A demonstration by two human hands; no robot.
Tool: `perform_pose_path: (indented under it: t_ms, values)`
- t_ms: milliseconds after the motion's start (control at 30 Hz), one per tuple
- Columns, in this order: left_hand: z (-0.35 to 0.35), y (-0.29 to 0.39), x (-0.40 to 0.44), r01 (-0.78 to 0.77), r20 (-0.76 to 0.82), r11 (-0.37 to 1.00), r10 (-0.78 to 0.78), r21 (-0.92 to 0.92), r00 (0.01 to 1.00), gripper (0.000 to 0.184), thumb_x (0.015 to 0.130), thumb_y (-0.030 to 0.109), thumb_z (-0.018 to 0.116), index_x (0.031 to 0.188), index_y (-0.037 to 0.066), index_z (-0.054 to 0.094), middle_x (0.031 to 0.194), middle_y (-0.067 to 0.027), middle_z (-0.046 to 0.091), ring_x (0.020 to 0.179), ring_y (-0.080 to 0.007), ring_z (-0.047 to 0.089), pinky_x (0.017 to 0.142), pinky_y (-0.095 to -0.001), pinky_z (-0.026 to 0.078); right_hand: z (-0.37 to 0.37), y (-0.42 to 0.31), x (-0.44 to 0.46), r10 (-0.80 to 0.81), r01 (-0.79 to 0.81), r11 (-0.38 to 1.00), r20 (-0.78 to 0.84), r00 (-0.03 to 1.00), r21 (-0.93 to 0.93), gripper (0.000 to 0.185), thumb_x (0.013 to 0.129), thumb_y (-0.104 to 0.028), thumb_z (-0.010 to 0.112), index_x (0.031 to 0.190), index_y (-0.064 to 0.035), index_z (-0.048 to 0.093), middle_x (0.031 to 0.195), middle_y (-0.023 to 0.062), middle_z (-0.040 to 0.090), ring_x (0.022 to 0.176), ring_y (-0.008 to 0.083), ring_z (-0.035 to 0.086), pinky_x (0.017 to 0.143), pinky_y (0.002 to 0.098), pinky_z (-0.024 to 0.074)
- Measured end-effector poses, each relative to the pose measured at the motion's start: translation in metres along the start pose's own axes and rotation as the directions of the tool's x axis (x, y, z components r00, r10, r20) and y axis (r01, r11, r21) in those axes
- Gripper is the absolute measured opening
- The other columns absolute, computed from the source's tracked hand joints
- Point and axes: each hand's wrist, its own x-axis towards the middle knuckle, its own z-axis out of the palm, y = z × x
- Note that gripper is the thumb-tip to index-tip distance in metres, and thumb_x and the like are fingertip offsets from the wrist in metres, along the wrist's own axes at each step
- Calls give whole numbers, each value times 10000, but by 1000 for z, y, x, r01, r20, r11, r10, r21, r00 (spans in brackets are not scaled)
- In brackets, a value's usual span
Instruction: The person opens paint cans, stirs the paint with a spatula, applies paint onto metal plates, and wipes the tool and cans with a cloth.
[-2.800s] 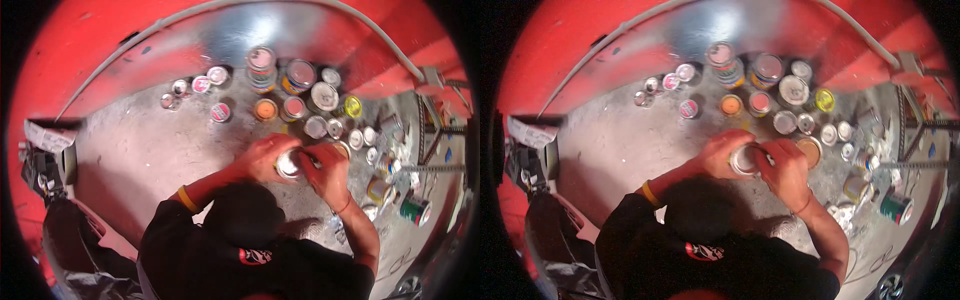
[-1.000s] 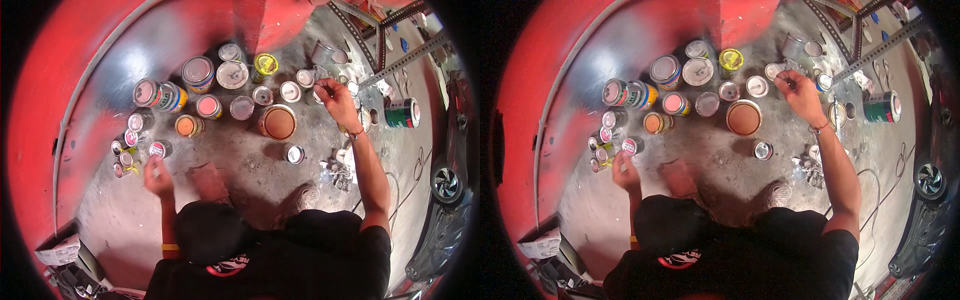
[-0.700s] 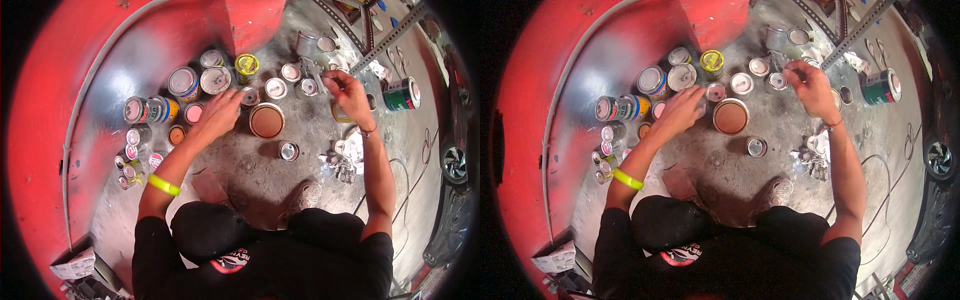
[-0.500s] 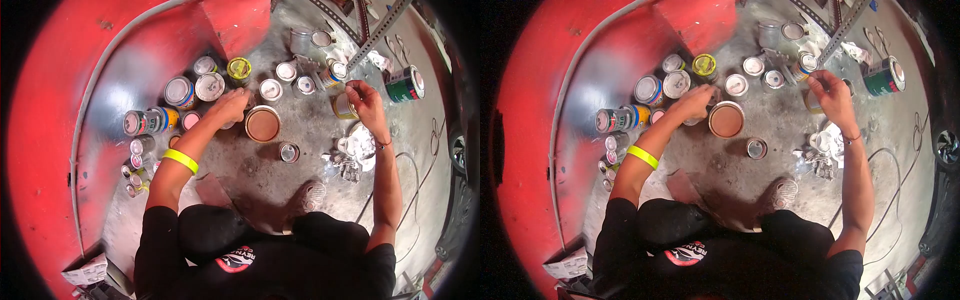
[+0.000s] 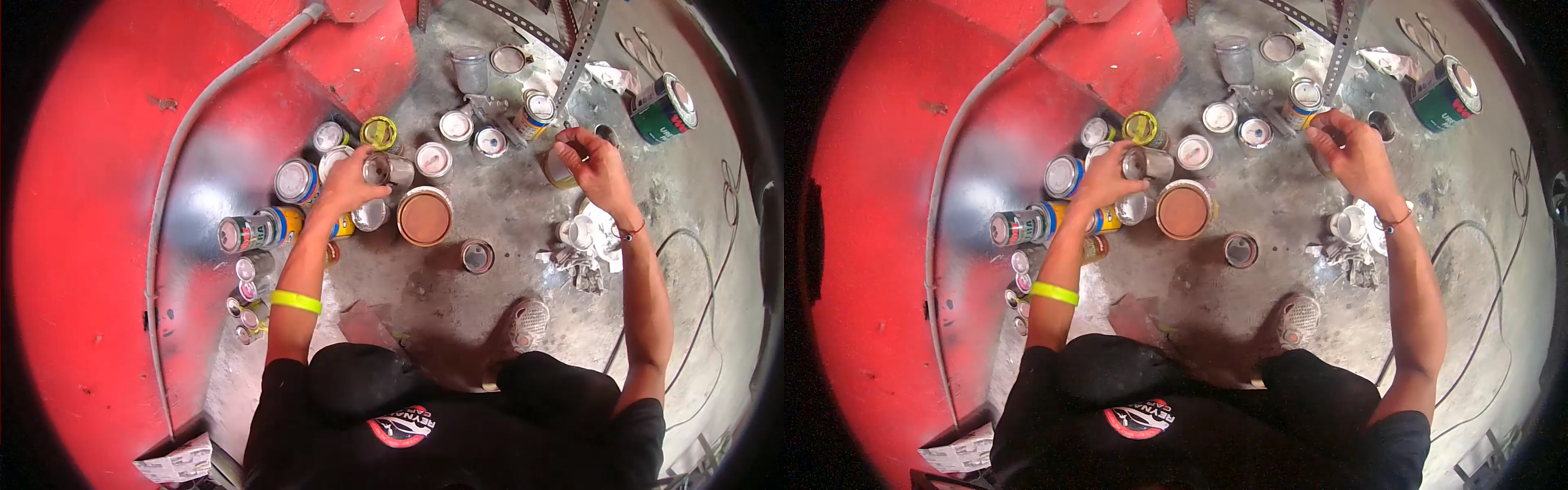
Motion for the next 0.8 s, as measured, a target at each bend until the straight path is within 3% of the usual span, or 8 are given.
perform_pose_path:
  t_ms: [67, 100, 367, 467, 533, 600, 733, 800]
  values:
    - [-25, -2, -18, -35, -87, 943, 7, -330, 996, 876, 622, 242, 878, 1365, 18, 471, 1243, -231, 617, 1195, -300, 588, 1006, -374, 473, -1, -3, 1, 0, 0, 995, 3, 1000, -98, 242, 919, -209, 663, 1044, -1, 659, 770, 105, 679, 638, 128, 563, 619, 309, 469]
    - [-37, -2, -26, -13, -45, 874, -10, -486, 999, 850, 651, 157, 878, 1380, 17, 464, 1340, -233, 540, 1266, -323, 518, 1059, -420, 428, 0, -3, 2, 24, -23, 996, 8, 1000, -82, 242, 915, -213, 666, 1042, -6, 662, 775, 112, 684, 633, 149, 570, 621, 311, 469]
    - [-72, 18, -65, -191, -190, 597, 66, -779, 980, 811, 665, -64, 832, 1376, -21, 444, 1325, -188, 554, 1250, -250, 527, 1060, -393, 436, 23, -44, 6, -22, 24, 999, 73, 997, -32, 256, 885, -214, 696, 1016, 2, 656, 683, 70, 618, 605, 138, 551, 618, 292, 464]
    - [-68, 24, -75, -281, -217, 515, 181, -810, 959, 792, 653, -66, 835, 1351, -12, 464, 1333, -182, 552, 1246, -249, 534, 1068, -393, 431, 33, -60, 1, -63, 69, 998, 245, 967, -14, 402, 840, -240, 757, 1134, -1, 622, 897, 101, 644, 756, 136, 556, 653, 294, 464]
    - [-73, 45, -93, -241, -120, 703, 218, -669, 969, 807, 616, -30, 859, 1324, 42, 478, 1400, -157, 512, 1273, -252, 523, 1070, -420, 441, 51, -77, -11, -392, 370, 920, 275, 878, 130, 731, 727, -291, 842, 1318, -7, 518, 1174, 186, 607, 952, 219, 611, 771, 344, 515]
    - [-71, 62, -106, -331, -116, 795, 317, -508, 941, 791, 626, 11, 860, 1315, 72, 477, 1440, -106, 492, 1274, -258, 527, 1037, -435, 481, 67, -87, -18, -506, 516, 854, 320, 801, 57, 957, 679, -349, 836, 1413, 45, 366, 1317, 295, 510, 1185, 383, 551, 942, 443, 489]
    - [-64, 95, -116, -359, -53, 815, 377, -454, 925, 746, 674, 51, 838, 1316, 92, 461, 1462, -79, 471, 1272, -297, 531, 1010, -441, 506, 93, -108, -26, -523, 446, 852, 409, 747, 275, 927, 666, -293, 827, 1404, 32, 370, 1297, 289, 529, 1175, 383, 561, 954, 437, 481]
    - [-59, 100, -120, -447, 29, 849, 473, -280, 881, 750, 699, 76, 828, 1336, 106, 432, 1476, -72, 453, 1266, -331, 529, 1011, -419, 498, 92, -121, -29, -227, 28, 959, 703, 674, 283, 863, 663, -239, 800, 1375, 29, 392, 1299, 284, 525, 1176, 402, 551, 980, 426, 464]
